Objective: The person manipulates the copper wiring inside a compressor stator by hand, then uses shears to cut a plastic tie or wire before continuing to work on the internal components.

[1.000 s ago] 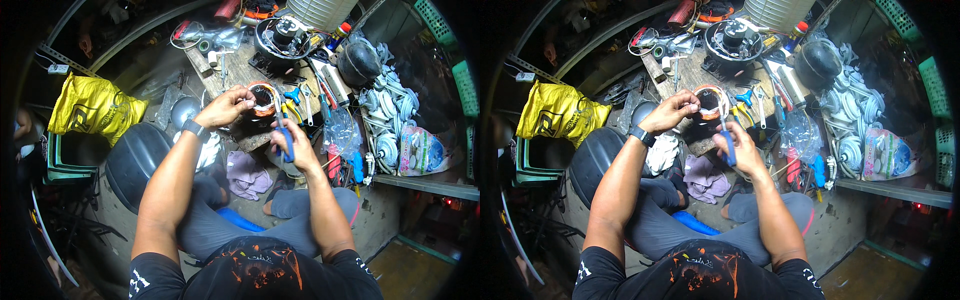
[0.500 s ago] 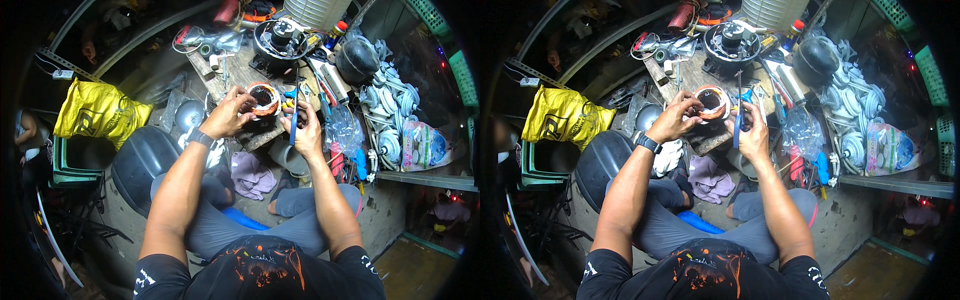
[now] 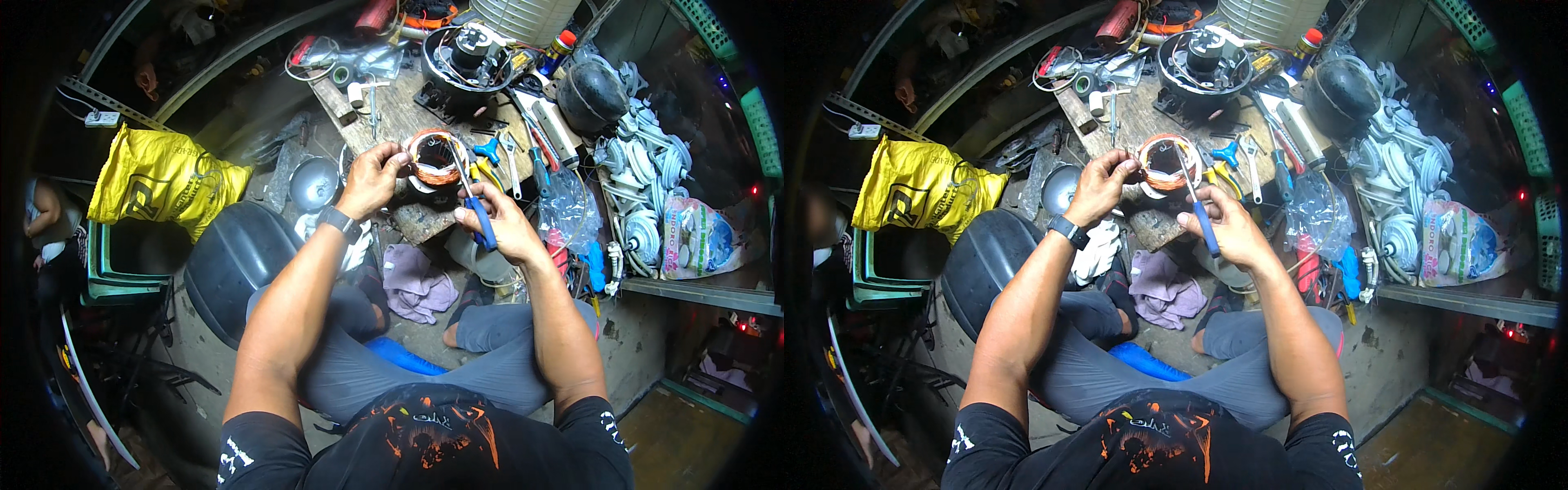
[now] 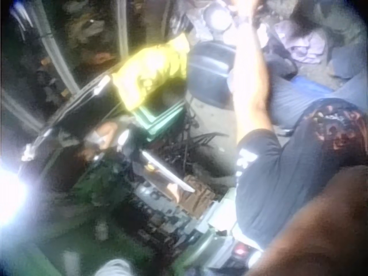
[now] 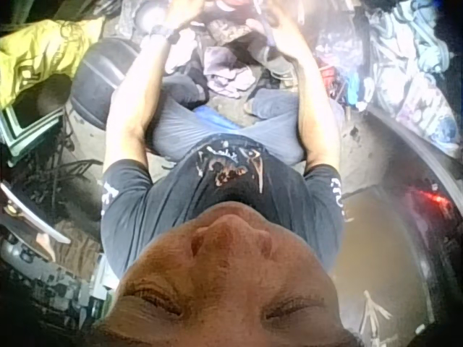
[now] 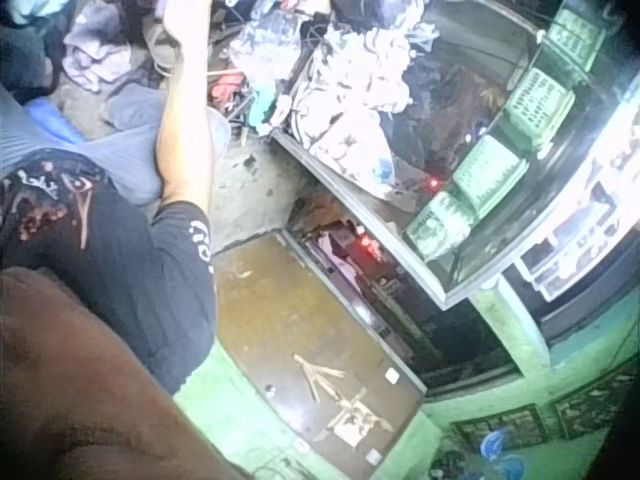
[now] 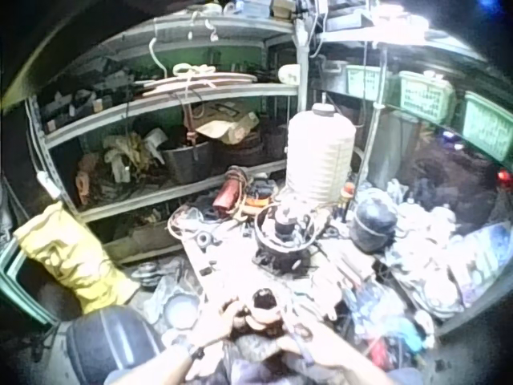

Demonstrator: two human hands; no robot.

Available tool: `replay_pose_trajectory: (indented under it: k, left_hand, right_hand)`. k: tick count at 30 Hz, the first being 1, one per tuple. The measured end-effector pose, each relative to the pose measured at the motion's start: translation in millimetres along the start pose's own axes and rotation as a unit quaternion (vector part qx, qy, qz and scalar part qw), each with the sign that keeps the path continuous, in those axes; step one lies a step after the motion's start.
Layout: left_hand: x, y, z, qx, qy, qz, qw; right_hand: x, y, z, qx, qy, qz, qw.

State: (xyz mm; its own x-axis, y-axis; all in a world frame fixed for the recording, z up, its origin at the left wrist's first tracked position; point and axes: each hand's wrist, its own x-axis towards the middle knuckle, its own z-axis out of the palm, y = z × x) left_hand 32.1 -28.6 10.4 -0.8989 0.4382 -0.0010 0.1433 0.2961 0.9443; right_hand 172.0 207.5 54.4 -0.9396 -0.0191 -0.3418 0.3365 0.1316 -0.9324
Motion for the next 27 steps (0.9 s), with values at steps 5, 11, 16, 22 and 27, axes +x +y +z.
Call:
replay_pose_trajectory:
  k: [5, 11, 16, 22, 27]
  left_hand:
    - [0, 15, 5, 0.070, 0.019, 0.061, 0.995]
    - [5, 2, 7, -0.066, 0.027, -0.031, 0.997]
    - [8, 19, 6, -0.026, 0.067, -0.027, 0.997]
    - [-10, 67, 14, 0.355, -0.019, 0.276, 0.893]
    - [-7, 61, 18, 0.379, -0.050, 0.232, 0.894]
  right_hand:
    - [-12, -13, -6, 0.037, -0.025, 0.041, 0.998]
    - [-6, 5, 4, 0.033, -0.032, 0.044, 0.998]
    - [-10, 2, -1, 0.058, -0.048, 0.053, 0.996]
    - [-38, -20, -21, 0.060, -0.054, 0.082, 0.993]
    - [-52, -13, -5, 0.102, -0.072, 0.103, 0.987]
